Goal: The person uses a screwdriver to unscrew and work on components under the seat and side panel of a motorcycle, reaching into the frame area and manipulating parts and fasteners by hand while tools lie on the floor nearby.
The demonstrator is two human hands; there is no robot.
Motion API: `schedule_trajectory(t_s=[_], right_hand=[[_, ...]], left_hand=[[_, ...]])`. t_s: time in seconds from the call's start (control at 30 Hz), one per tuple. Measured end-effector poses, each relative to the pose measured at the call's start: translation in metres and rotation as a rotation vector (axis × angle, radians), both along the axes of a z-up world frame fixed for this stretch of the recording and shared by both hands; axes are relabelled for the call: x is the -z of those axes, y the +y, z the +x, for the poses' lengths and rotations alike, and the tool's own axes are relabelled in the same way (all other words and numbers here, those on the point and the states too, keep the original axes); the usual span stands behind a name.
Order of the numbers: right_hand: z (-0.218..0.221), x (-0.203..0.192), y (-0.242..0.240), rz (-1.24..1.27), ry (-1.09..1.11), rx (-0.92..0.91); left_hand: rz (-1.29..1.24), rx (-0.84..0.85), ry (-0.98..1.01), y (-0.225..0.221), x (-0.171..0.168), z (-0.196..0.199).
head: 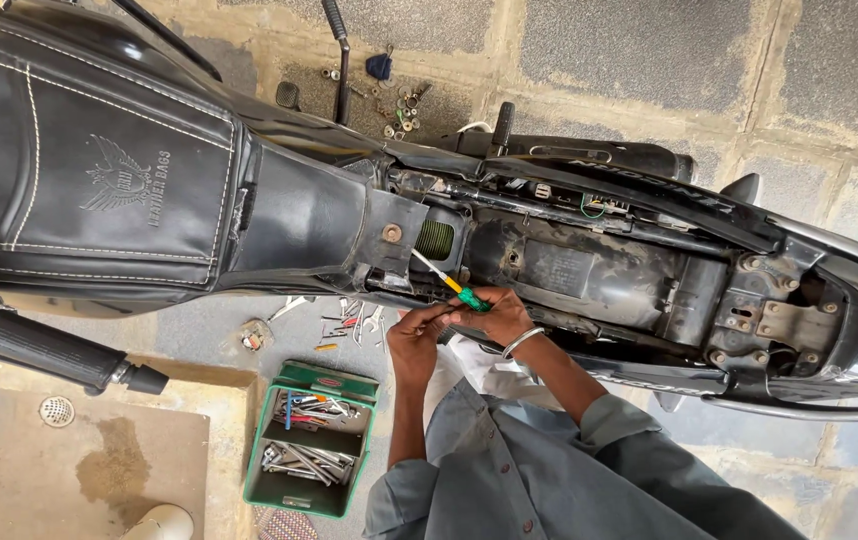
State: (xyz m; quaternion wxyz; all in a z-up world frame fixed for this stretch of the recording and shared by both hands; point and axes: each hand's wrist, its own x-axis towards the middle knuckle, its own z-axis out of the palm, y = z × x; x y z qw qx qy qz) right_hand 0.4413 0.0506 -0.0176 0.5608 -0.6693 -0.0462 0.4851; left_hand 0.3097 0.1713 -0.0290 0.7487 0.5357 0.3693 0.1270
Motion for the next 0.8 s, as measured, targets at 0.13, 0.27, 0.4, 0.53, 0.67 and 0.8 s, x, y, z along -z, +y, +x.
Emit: schedule_trajectory(t_s=[0.13, 0.27, 0.4, 0.53, 0.67, 0.8], right_hand=[[0.014, 0.009, 0.006, 0.016, -0.174, -0.078], [0.021, 0.012, 0.019, -0.019, -0.498, -0.182], [0.03, 0.016, 0.035, 0.004, -0.591, -0.178], [0.031, 0.038, 0.045, -0.034, -0.688, -0.241], [0.028, 0.042, 0.062, -0.053, -0.725, -0.282], [0.024, 0.027, 0.069, -0.039, -0.704, -0.254]], left_hand=[[0.221, 0.042, 0.092, 0.0, -0.012, 0.015], [0.45, 0.038, 0.221, -0.003, -0.024, 0.021], [0.596, -0.123, 0.4, -0.005, -0.001, 0.008], [0.551, -0.235, 0.431, 0.014, -0.007, 0.013], [0.571, -0.191, 0.466, 0.029, -0.024, 0.017], [0.955, -0.123, 0.579, 0.028, -0.024, 0.017]])
